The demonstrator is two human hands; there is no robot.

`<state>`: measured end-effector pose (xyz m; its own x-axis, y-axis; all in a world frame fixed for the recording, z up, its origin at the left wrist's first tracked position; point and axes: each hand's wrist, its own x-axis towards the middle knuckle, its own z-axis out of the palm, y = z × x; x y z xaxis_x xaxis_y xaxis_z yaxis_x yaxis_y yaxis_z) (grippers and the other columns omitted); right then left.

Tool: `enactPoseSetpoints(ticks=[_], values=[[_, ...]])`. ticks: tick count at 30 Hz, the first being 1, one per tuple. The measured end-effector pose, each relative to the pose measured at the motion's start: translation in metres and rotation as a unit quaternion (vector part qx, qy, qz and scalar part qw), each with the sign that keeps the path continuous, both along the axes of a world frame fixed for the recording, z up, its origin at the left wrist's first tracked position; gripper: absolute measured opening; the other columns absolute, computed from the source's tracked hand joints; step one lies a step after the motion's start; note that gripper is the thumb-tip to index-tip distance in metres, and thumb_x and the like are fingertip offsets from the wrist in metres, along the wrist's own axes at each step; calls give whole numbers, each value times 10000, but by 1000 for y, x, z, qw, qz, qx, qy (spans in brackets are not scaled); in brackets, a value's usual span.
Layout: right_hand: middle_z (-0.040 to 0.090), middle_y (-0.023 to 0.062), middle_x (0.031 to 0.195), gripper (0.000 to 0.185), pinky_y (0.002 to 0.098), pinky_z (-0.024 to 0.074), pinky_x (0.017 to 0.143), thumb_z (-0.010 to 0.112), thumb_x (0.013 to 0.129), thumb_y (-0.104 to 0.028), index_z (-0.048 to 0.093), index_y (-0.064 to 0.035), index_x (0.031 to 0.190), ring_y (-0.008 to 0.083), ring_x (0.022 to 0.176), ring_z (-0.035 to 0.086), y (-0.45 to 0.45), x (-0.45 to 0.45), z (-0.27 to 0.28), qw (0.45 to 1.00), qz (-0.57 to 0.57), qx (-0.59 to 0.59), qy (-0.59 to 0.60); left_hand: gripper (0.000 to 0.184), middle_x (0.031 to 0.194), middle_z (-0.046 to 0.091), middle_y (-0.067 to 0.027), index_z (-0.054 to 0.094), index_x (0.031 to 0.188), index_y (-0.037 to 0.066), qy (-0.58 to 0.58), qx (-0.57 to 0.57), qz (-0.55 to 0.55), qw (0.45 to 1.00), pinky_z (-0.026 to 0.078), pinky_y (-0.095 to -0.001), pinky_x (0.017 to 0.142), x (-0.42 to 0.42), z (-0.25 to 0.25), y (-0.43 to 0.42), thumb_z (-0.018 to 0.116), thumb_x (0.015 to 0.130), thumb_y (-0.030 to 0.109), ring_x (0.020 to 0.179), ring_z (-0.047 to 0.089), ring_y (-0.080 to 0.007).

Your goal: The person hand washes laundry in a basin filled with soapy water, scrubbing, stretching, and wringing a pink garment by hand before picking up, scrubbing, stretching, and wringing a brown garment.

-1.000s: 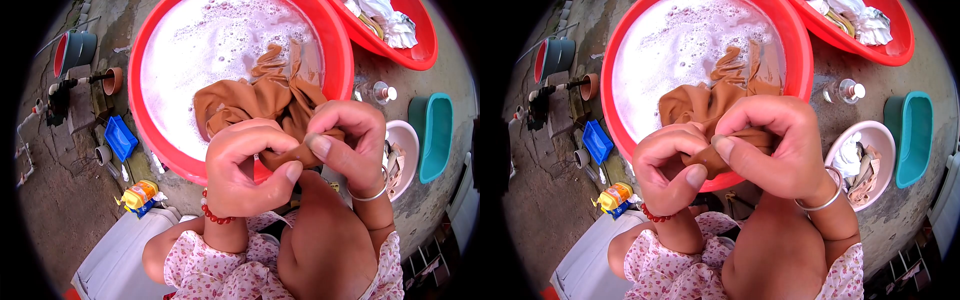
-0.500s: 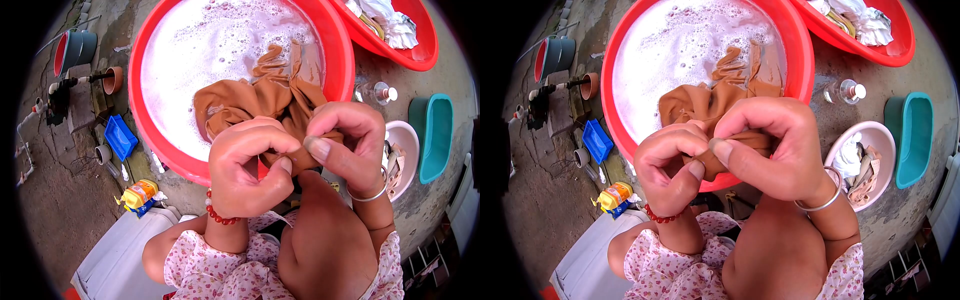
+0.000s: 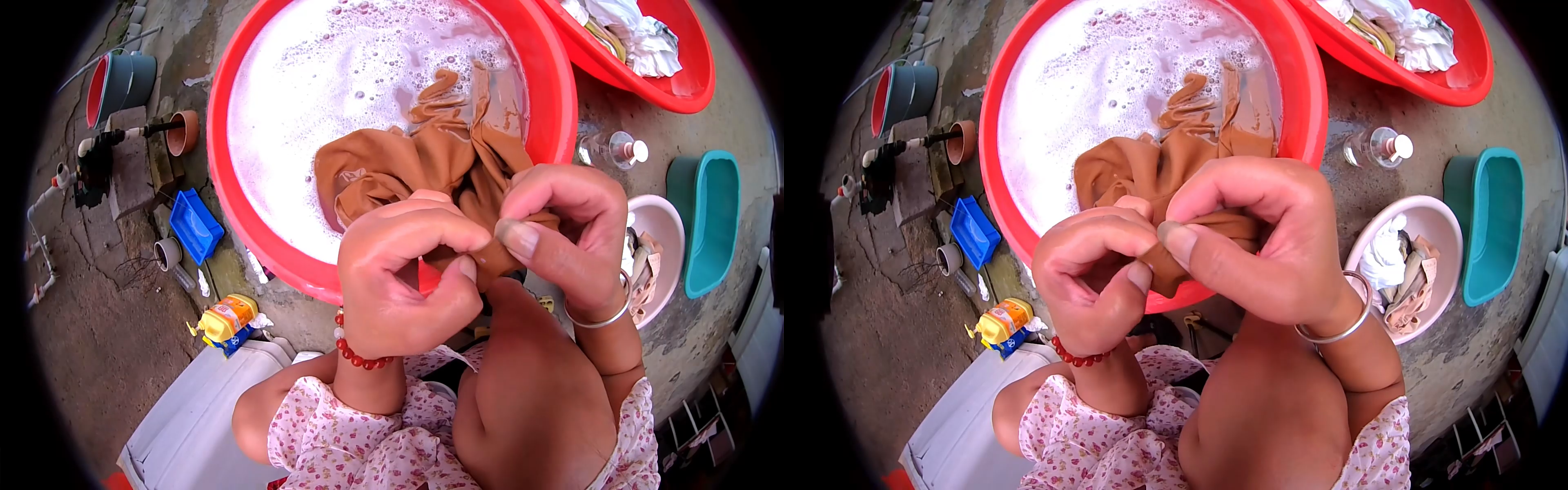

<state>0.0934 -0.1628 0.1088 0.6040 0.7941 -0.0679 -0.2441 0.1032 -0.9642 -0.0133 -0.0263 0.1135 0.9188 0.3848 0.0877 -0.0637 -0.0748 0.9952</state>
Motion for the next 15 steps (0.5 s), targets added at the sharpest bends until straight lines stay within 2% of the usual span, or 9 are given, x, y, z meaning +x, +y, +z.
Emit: enactPoseSetpoints(ticks=[2,9,11,15], values=[[589,19,685,35,190,390,539,607,744,-9,602,25,746,40,618,509,1,0,1,1000,2,0,9,119,612,567,-73,583,700,-7,-25,-4,-31,999,371,-261,512,-2,-7,3,583,591,-55,511,489,-175],[586,22,687,33,187,387,544,599,747,2,601,34,756,42,620,507,2,1,0,1000,-16,11,5,120,607,569,-61,584,686,14,-12,-20,-16,1000,351,-260,541,2,3,1,589,587,-53,506,479,-161],[585,23,688,32,187,387,545,597,747,5,600,35,757,41,623,508,1,0,0,1000,-17,10,-5,130,594,560,-57,589,690,21,17,21,-20,999,340,-265,551,1,4,1,598,578,-46,497,469,-165],[582,20,688,31,189,380,540,597,746,3,600,33,756,40,624,503,0,-1,-1,1000,-12,9,9,139,586,550,-57,588,691,18,9,33,-8,999,337,-273,545,3,5,-1,596,569,-46,487,455,-172]])
